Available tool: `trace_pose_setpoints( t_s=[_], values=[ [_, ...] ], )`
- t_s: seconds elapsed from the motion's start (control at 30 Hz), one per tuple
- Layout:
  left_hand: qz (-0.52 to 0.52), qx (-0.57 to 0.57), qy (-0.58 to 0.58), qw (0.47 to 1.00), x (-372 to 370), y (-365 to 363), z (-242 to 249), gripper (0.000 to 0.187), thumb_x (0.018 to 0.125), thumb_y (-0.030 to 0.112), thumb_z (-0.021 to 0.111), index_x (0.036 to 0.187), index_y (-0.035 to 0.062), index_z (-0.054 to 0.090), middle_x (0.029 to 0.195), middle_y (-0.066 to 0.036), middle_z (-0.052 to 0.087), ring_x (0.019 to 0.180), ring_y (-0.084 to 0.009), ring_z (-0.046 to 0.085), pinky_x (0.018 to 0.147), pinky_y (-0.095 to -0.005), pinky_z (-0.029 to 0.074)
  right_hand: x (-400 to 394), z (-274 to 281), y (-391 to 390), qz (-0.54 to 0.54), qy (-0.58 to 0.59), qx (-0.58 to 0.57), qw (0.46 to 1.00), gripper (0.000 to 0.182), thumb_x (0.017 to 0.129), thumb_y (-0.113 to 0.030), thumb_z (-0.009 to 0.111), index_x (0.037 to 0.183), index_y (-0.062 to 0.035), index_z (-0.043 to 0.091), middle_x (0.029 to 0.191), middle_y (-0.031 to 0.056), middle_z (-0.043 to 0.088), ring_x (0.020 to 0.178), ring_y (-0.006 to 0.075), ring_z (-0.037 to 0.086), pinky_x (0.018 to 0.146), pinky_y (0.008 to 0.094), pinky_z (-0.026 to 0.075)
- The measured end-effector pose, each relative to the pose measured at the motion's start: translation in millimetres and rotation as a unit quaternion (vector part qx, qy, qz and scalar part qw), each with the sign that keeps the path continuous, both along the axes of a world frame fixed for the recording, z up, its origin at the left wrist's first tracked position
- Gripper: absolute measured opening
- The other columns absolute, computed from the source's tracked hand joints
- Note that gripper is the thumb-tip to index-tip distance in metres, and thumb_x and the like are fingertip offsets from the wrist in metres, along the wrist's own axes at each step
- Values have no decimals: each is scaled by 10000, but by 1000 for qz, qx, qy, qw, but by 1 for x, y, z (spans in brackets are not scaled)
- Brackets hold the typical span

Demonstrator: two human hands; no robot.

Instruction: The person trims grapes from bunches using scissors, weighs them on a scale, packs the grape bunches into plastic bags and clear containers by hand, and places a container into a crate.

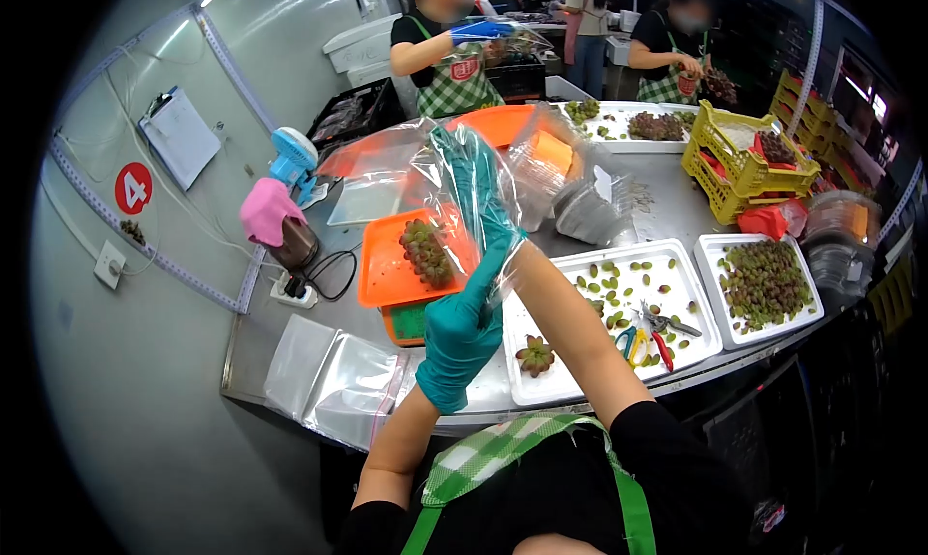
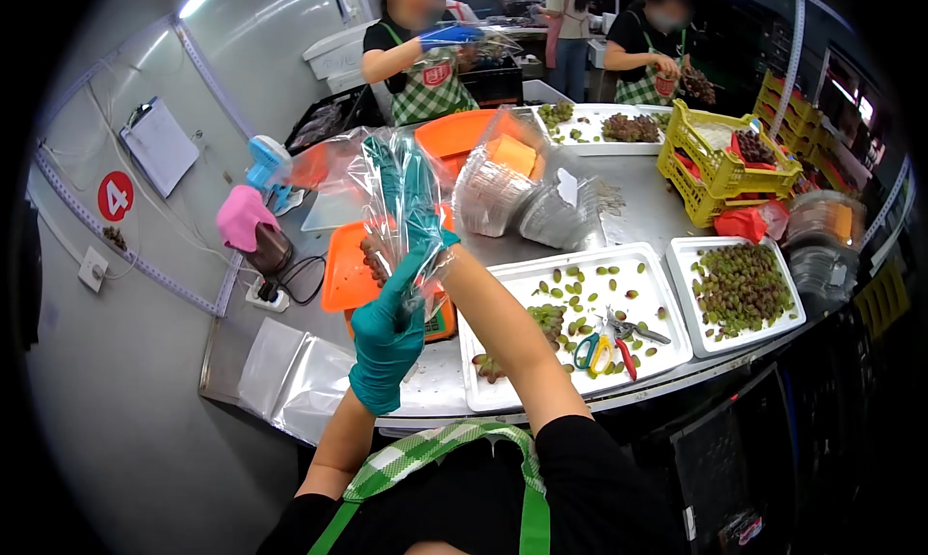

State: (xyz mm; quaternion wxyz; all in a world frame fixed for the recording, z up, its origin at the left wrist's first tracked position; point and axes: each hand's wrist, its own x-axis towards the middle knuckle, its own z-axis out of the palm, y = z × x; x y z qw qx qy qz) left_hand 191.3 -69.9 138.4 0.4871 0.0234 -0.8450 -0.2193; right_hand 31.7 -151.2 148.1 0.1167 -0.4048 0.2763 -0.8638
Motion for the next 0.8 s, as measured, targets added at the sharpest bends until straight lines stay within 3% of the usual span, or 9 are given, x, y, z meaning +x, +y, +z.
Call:
trace_pose_setpoints(
  t_s=[0.03, 0.13, 0.2, 0.27, 0.3, 0.37, 0.47, 0.5, 0.8],
  values=[
    [-6, -3, -12, 1000, 1, 0, 1, 451, 701, -51, 579, 1134, 74, 542, 535, -6, 429, 440, -68, 341, 439, -211, 302, -1, 0, 2, -11, 7, 7, 1000, 507, 813, -147, 560, 1265, -86, 340, 1236, 82, 404, 1111, 206, 430, 893, 303, 387],
    [-5, 31, -11, 999, 0, 4, -5, 541, 647, -69, 532, 1167, 79, 515, 546, -114, 463, 422, -246, 440, 450, -306, 379, -6, 3, 3, -44, 23, 15, 999, 521, 808, -151, 563, 1270, -81, 332, 1243, 89, 396, 1121, 214, 420, 902, 308, 377],
    [-12, 64, 13, 998, -1, 3, -12, 494, 701, -85, 495, 1178, 42, 496, 750, -128, 600, 493, -173, 524, 517, -277, 430, -14, 8, 1, -67, 39, 19, 997, 531, 805, -154, 565, 1273, -79, 327, 1248, 95, 392, 1127, 219, 413, 907, 312, 371],
    [54, 38, 50, 997, -3, -9, -33, 541, 707, -58, 560, 1226, 37, 445, 895, -89, 635, 535, -113, 528, 568, -237, 442, -21, 15, -1, -90, 57, 23, 994, 541, 802, -157, 567, 1277, -76, 322, 1253, 100, 387, 1134, 224, 407, 912, 316, 365],
    [68, 86, 61, 992, -4, -12, -34, 594, 698, -51, 592, 1255, 41, 408, 805, -34, 611, 514, -93, 476, 558, -210, 415, -27, 20, -3, -100, 66, 24, 992, 545, 801, -158, 568, 1279, -74, 319, 1255, 102, 385, 1137, 227, 403, 915, 317, 361],
    [79, 200, 71, 974, -10, -19, -34, 766, 651, -30, 676, 1319, 58, 311, 571, 68, 399, 484, -65, 300, 520, -154, 309, -33, 26, -6, -126, 89, 31, 988, 555, 798, -161, 570, 1282, -71, 314, 1260, 107, 380, 1143, 232, 397, 921, 321, 355],
    [114, 232, 111, 960, -30, -51, -44, 772, 658, -42, 665, 1326, 65, 292, 550, 65, 223, 491, -69, 201, 514, -139, 228, -32, 29, -11, -167, 126, 47, 977, 570, 793, -166, 573, 1287, -67, 306, 1267, 115, 373, 1153, 240, 387, 929, 327, 346],
    [154, 235, 46, 959, -27, -69, -50, 626, 759, 98, 608, 1314, 59, 321, 634, 41, 416, 550, -75, 369, 586, -162, 344, -28, 29, -14, -182, 141, 54, 972, 575, 792, -167, 574, 1289, -66, 304, 1269, 117, 370, 1156, 242, 383, 932, 328, 342],
    [-97, 373, 296, 874, -79, -80, -20, 506, 826, 220, 504, 1277, 35, 369, 884, -42, 508, 772, -132, 479, 732, -249, 403, 15, 2, -12, -290, 301, 148, 896, 621, 779, -180, 583, 1305, -53, 280, 1291, 140, 349, 1185, 266, 353, 956, 345, 314]
  ],
)
